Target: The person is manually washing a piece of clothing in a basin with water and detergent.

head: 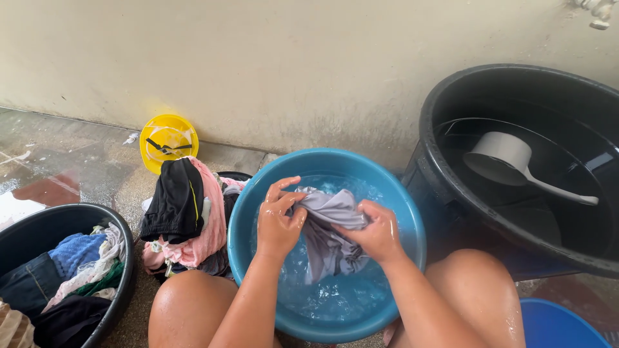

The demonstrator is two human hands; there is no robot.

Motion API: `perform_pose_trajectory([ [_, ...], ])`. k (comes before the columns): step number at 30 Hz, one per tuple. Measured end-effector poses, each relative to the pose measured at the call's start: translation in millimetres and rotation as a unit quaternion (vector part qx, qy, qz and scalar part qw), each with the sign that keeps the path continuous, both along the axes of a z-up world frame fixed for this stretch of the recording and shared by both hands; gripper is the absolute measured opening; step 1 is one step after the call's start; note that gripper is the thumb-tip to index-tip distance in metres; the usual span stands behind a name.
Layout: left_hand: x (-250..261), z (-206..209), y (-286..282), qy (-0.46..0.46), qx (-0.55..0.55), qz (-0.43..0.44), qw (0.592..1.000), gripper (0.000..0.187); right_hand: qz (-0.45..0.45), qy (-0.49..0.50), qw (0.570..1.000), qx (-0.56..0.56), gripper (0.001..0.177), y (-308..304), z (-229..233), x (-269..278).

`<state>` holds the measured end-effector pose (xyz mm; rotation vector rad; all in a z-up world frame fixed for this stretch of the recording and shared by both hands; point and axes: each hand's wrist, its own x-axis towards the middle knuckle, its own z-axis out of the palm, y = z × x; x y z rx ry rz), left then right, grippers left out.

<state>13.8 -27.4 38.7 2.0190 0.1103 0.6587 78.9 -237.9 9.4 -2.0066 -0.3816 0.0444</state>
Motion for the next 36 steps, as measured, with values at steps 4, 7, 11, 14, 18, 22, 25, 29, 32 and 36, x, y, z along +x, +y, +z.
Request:
perform_pose_trajectory([
  [4, 9, -50, 8, 0.048, 0.055, 0.031, 0.997, 0.019, -0.02, -0.151, 0.971, -0.186, 0.047, 8, 12, -7],
  [7, 14, -79, 8, 0.11, 0.167, 0.034, 0.979, 0.03, 0.029, -0.297, 0.922, -0.247, 0.041, 14, 0, -5],
  [11, 6, -36, -12, 0.339, 0.285, -0.058, 0.895, 0.081, 0.119, -0.018, 0.905, -0.408, 0.116, 23, -16, -6],
  [14, 9, -26, -21, 0.45, 0.345, -0.112, 0.816, 0.11, 0.184, 0.11, 0.844, -0.491, 0.135, 32, -36, -8],
  [18, 16, -41, -21, 0.513, 0.382, -0.14, 0.756, 0.121, 0.21, 0.15, 0.797, -0.546, 0.137, 37, -61, -3],
  [22, 50, -221, 5, 0.43, 0.515, -0.191, 0.716, 0.069, 0.218, 0.124, 0.847, -0.47, 0.121, 5, -256, 44],
  [25, 40, -163, -3, 0.505, 0.375, -0.223, 0.744, 0.085, 0.262, 0.182, 0.841, -0.436, 0.123, 0, -314, 62],
  [29, 36, -130, -10, 0.521, 0.236, -0.197, 0.796, 0.095, 0.178, 0.338, 0.861, -0.336, 0.097, 20, -234, 43],
  [32, 37, -150, -5, 0.473, 0.206, -0.173, 0.839, 0.082, 0.165, 0.316, 0.86, -0.365, 0.115, 18, -243, 40],
  [36, 39, -170, -2, 0.392, 0.159, -0.136, 0.896, 0.065, 0.197, -0.152, 0.831, -0.497, 0.111, 14, -254, 38],
])
